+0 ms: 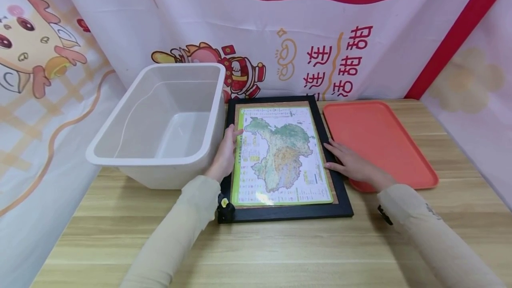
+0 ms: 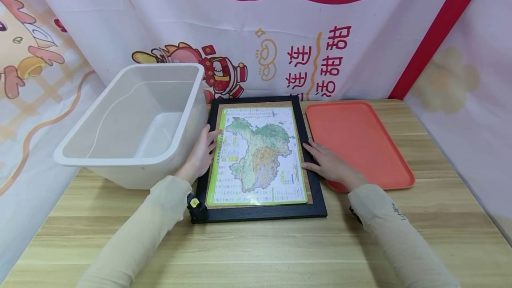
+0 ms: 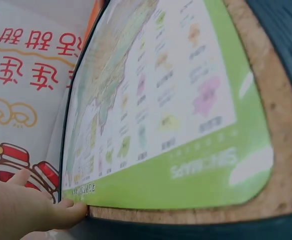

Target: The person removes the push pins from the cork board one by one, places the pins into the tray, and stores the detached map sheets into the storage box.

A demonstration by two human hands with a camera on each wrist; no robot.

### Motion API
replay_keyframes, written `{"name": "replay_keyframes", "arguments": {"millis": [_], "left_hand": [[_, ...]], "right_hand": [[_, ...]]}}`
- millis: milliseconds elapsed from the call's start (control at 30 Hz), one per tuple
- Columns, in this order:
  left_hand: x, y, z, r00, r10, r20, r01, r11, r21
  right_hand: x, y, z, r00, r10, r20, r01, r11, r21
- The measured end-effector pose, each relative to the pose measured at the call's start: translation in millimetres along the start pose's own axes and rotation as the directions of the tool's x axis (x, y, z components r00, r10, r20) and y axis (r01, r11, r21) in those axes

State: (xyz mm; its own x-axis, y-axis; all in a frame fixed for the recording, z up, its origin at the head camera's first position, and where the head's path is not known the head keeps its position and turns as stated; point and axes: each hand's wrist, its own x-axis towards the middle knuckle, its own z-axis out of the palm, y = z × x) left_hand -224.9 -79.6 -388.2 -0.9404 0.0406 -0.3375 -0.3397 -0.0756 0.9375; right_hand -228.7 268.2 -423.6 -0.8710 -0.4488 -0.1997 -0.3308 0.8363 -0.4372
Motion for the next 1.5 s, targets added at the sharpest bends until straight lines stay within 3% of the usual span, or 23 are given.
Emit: {"name": "replay_keyframes", "arguments": {"millis": [400, 600, 867, 1200, 1300, 1500], "left_hand": [[1.0, 2.4, -2.3, 0.99, -0.016, -0.137, 0.008, 0.998, -0.06], [-1.7, 6.1, 0.5, 0.985, -0.002, -0.174, 0.008, 0.999, 0.035], [-5.1, 7.0, 4.6, 0.979, 0.115, -0.169, -0.076, 0.972, 0.223], [-9.8, 13.6, 9.3, 0.969, 0.199, -0.146, -0.152, 0.948, 0.28], [-12.7, 16.3, 11.3, 0.964, 0.237, -0.122, -0.188, 0.93, 0.315], [-20.8, 21.5, 16.5, 0.945, 0.32, -0.064, -0.261, 0.857, 0.444]], "right_hand": [[-1, -3, -2, 1.0, 0.001, 0.003, -0.001, 1.0, 0.001], [0, -3, -1, 1.0, 0.004, 0.0, -0.004, 1.0, 0.007], [-2, -3, -1, 1.0, -0.004, -0.007, 0.004, 0.999, -0.049], [-5, -5, -2, 1.0, -0.007, -0.01, 0.006, 0.995, -0.096], [-4, -4, -2, 1.0, -0.003, -0.009, 0.002, 0.995, -0.097], [-4, -2, 0, 1.0, 0.012, 0.0, -0.011, 0.995, -0.098]]}}
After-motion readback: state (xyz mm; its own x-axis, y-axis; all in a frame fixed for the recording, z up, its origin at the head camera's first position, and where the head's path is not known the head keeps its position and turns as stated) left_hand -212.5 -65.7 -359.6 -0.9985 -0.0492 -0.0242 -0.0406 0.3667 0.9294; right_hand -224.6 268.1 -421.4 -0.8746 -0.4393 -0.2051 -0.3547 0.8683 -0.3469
